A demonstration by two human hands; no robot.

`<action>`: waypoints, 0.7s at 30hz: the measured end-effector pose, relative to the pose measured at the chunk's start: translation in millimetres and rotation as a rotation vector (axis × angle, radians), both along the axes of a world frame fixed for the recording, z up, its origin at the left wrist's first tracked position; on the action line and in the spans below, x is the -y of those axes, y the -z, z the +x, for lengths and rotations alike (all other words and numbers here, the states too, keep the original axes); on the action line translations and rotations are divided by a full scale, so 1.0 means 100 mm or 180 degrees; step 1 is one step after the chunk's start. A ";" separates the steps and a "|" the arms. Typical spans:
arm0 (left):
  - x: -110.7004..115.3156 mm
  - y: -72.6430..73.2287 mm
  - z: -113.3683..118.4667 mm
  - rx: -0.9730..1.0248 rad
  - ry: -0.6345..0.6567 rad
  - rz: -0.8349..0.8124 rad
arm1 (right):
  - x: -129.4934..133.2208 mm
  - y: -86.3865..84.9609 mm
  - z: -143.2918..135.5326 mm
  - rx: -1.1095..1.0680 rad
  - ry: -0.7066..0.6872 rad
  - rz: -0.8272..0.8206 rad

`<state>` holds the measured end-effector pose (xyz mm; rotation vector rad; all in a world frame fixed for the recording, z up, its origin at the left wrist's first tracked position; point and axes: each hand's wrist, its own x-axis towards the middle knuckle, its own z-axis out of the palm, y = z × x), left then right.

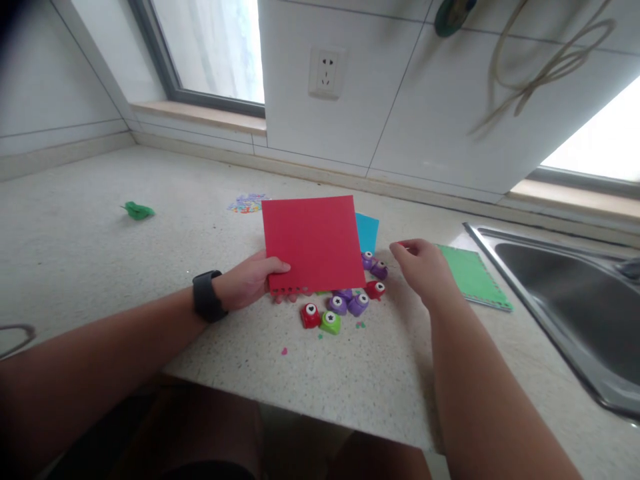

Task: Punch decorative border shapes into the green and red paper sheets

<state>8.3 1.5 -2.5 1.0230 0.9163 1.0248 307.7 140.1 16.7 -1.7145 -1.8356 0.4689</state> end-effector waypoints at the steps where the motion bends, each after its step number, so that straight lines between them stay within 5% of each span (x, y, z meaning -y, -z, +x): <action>1: 0.00 0.00 0.00 -0.0016 0.0009 0.0002 | -0.01 0.01 0.00 -0.0023 -0.0001 -0.0037; 21: -0.02 0.02 -0.01 -0.0128 0.0190 0.0060 | -0.07 0.09 0.05 0.0137 -0.0340 -0.0636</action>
